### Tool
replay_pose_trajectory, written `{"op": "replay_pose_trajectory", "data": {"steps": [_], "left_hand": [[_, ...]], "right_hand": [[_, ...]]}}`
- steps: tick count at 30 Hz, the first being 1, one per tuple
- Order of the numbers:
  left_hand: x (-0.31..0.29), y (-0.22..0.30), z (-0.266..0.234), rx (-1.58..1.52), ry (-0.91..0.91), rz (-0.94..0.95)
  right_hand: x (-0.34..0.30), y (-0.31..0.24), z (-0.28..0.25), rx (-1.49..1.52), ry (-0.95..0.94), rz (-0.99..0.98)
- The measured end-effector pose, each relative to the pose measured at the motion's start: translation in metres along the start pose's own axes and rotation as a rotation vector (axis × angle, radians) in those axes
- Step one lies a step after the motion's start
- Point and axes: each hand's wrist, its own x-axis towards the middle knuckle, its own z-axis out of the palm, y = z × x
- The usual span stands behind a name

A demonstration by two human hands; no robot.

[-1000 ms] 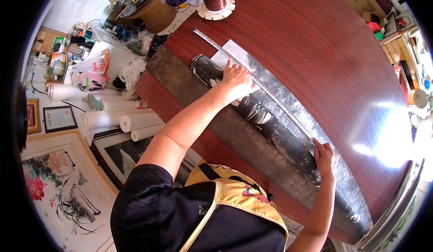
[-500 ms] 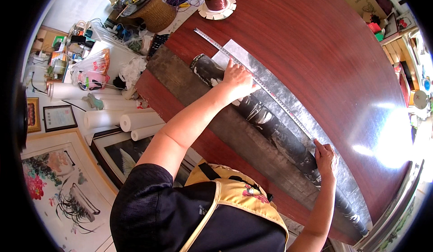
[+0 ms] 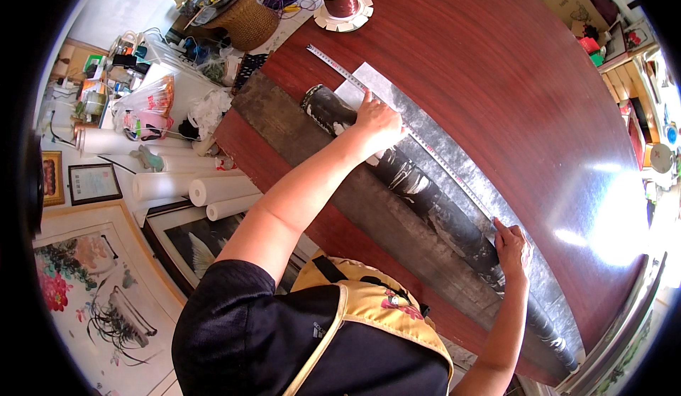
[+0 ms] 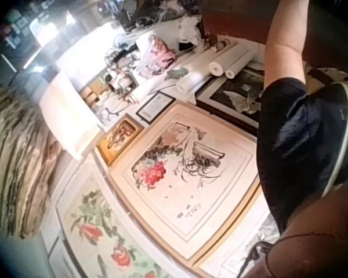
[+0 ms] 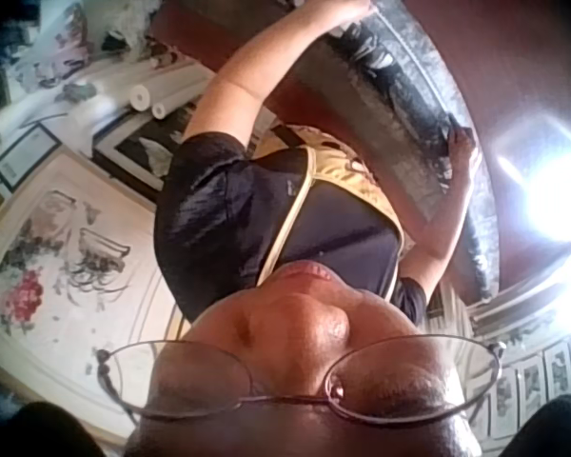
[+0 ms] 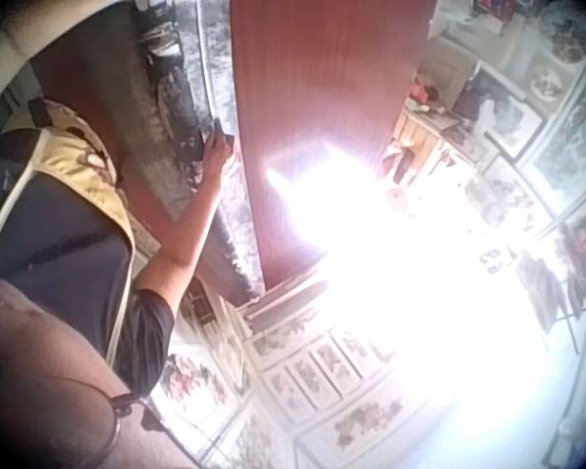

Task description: The person unrolls a long scroll of artwork on a large table, smooths it out, and then rolls it back up. They use a measuring tape to measure the length of the rolled scroll.

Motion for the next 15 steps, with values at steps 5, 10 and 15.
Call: {"op": "replay_pose_trajectory", "data": {"steps": [5, 10, 15], "left_hand": [[0.0019, 0.0014, 0.0016, 0.024, 0.004, -0.008], [0.0004, 0.0027, 0.0038, 0.035, 0.038, -0.010], [0.0020, 0.0028, 0.0044, 0.032, 0.035, -0.009]], "right_hand": [[0.0001, 0.0010, -0.0007, -0.001, -0.026, 0.000], [-0.0001, -0.0030, -0.0030, -0.017, -0.038, 0.030], [-0.0006, -0.0037, -0.0026, -0.028, -0.038, 0.041]]}}
